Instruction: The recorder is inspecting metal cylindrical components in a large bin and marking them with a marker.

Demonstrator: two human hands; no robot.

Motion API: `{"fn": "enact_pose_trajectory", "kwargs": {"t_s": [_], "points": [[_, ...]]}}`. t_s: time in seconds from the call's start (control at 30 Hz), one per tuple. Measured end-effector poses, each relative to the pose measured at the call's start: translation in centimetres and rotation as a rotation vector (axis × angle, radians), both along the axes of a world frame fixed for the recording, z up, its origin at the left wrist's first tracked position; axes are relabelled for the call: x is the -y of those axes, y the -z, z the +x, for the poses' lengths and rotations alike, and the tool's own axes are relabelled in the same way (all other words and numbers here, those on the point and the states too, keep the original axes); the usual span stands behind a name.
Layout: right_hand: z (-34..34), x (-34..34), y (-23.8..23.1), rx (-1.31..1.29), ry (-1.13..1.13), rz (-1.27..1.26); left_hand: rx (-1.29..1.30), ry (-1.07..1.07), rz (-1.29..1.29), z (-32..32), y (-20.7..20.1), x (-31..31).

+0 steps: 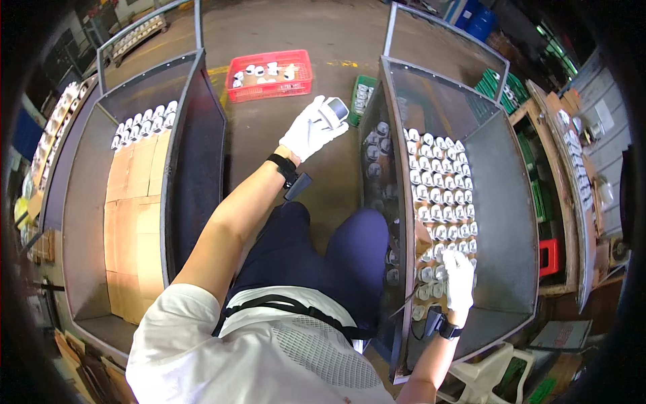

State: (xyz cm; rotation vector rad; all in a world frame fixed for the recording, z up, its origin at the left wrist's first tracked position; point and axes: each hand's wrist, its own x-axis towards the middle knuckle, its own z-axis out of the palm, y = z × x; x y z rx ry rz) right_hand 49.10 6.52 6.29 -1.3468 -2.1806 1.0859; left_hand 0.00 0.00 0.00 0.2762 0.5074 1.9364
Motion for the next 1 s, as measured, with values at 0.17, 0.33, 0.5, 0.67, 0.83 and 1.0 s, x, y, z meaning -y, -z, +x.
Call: {"fn": "enact_pose_trajectory", "kwargs": {"t_s": [0.17,0.33,0.5,0.67,0.83,1.0], "points": [[-0.7,0.3,1.0,-0.076,-0.01,-0.046,-0.006,-0.065,-0.042,-2.9,-0.6,1.8],[-1.9,0.5,2.0,-0.052,-0.043,-0.094,0.155,-0.121,-0.031,-5.0,1.0,1.9],[-5.2,-0.6,2.5,0.076,-0.12,0.006,0.209,-0.156,-0.01,-7.2,3.4,3.7],[-10.2,-2.5,1.8,0.105,-0.207,0.245,0.296,-0.196,-0.031,-9.3,5.8,5.4],[-14.1,-4.4,4.6,0.502,-0.168,0.864,0.478,-0.253,-0.086,-11.0,9.2,6.2],[-13.9,-6.3,10.3,0.553,-0.225,0.844,0.659,-0.233,-0.086,-15.5,13.7,6.7]]}}
